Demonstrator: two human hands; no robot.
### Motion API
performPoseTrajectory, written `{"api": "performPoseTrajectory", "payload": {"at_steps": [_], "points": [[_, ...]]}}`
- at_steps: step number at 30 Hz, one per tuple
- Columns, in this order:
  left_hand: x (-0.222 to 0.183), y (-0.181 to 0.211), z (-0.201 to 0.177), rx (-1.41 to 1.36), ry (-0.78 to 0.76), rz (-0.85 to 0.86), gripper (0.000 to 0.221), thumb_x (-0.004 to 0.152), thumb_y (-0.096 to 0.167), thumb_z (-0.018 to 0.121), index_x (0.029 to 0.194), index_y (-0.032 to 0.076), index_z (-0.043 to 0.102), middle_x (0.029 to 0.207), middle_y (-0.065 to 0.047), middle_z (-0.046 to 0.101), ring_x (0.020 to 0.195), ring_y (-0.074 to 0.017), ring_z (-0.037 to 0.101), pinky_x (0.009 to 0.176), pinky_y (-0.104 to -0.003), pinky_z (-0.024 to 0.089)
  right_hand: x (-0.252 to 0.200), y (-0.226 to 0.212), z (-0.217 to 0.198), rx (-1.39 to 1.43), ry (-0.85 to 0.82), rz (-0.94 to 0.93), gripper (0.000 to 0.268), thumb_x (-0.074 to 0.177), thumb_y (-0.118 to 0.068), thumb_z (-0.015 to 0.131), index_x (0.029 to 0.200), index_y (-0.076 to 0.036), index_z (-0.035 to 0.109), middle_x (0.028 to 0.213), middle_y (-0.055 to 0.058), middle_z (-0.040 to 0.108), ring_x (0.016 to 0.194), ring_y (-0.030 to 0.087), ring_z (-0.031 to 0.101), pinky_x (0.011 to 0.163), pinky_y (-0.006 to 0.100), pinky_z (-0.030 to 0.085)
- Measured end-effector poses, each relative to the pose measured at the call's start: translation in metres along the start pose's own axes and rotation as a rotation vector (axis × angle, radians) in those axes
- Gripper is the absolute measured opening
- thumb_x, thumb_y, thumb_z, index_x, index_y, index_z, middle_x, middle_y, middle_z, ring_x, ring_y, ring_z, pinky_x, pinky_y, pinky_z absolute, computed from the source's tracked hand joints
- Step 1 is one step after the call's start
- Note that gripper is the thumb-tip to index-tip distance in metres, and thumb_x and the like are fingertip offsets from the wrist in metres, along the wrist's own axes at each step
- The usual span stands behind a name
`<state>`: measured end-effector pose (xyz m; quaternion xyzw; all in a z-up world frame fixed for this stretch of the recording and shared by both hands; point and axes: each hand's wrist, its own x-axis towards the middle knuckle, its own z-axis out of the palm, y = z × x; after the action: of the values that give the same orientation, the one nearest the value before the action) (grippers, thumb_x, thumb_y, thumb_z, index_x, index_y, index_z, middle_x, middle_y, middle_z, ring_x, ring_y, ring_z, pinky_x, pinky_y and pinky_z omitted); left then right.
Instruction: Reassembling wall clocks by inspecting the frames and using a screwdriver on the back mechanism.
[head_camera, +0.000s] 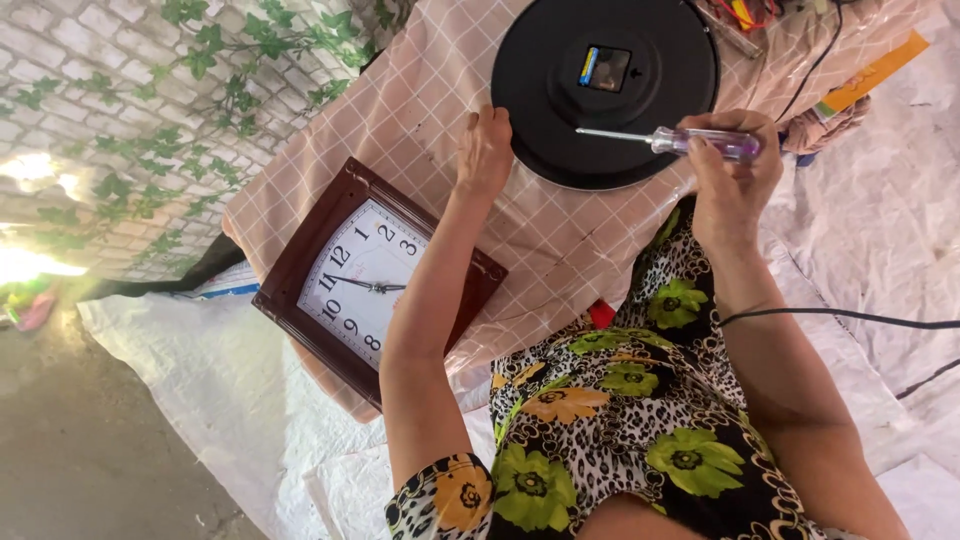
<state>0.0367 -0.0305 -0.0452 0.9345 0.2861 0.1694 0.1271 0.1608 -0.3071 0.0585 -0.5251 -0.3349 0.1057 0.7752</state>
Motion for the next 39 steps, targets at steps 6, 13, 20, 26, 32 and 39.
{"api": "performPoseTrajectory", "payload": {"at_steps": [6, 13, 20, 26, 32, 39], "points": [[-0.005, 0.002, 0.023, 0.308, 0.163, 0.031, 0.020, 0.077, 0.004, 0.074, 0.085, 0.011, 0.057, 0.081, -0.005, 0.054, 0.073, -0.0253, 0.067, 0.060, -0.036, 0.061, -0.014, 0.008, -0.010, -0.093, 0.053, -0.014, 0.021, 0.106, -0.002, 0.066, 0.120, -0.005, 0.050, 0.118, 0.019, 0.066, 0.110, 0.028, 0.068, 0.100, 0.038, 0.060], [-0.006, 0.011, 0.027, 0.416, 0.170, -0.043, 0.018, 0.080, 0.011, 0.076, 0.085, 0.012, 0.058, 0.081, -0.006, 0.056, 0.072, -0.0242, 0.069, 0.058, -0.036, 0.062, -0.026, 0.008, -0.018, 0.083, 0.207, 0.121, 0.024, 0.104, -0.005, 0.068, 0.115, -0.010, 0.047, 0.117, 0.016, 0.066, 0.110, 0.023, 0.071, 0.099, 0.036, 0.064], [-0.002, -0.013, 0.017, 0.022, 0.062, -0.080, 0.010, 0.094, 0.019, 0.063, 0.101, 0.013, 0.065, 0.092, -0.007, 0.061, 0.089, -0.0367, 0.069, 0.074, -0.050, 0.059, -0.026, 0.017, -0.043, 0.346, 0.432, 0.339, 0.025, 0.098, -0.011, 0.075, 0.111, -0.011, 0.053, 0.115, 0.014, 0.072, 0.103, 0.022, 0.078, 0.093, 0.034, 0.073], [0.004, 0.006, -0.029, -0.042, 0.035, -0.043, 0.006, 0.085, 0.003, 0.066, 0.082, 0.004, 0.070, 0.088, -0.012, 0.066, 0.071, -0.0342, 0.066, 0.068, -0.046, 0.054, -0.021, 0.035, -0.064, 0.607, 0.456, 0.297, 0.017, 0.099, -0.004, 0.073, 0.112, -0.006, 0.062, 0.112, 0.013, 0.074, 0.100, 0.023, 0.076, 0.094, 0.032, 0.068], [0.002, 0.000, -0.016, -0.019, 0.129, 0.031, 0.005, 0.086, 0.003, 0.064, 0.082, 0.002, 0.063, 0.086, -0.017, 0.065, 0.068, -0.0353, 0.063, 0.064, -0.045, 0.053, 0.031, 0.081, -0.094, 0.614, 0.752, 0.142, 0.030, 0.091, 0.006, 0.076, 0.107, 0.005, 0.051, 0.099, 0.022, 0.071, 0.084, 0.031, 0.078, 0.076, 0.036, 0.073], [-0.002, 0.008, -0.011, 0.091, 0.042, -0.054, 0.008, 0.092, 0.006, 0.064, 0.098, 0.004, 0.068, 0.095, -0.013, 0.066, 0.084, -0.0317, 0.067, 0.073, -0.043, 0.056, 0.069, 0.159, -0.135, 0.743, 0.967, 0.016, 0.119, 0.084, 0.016, 0.074, 0.159, -0.039, 0.000, 0.152, 0.005, 0.034, 0.081, 0.026, 0.067, 0.068, 0.041, 0.067]]}}
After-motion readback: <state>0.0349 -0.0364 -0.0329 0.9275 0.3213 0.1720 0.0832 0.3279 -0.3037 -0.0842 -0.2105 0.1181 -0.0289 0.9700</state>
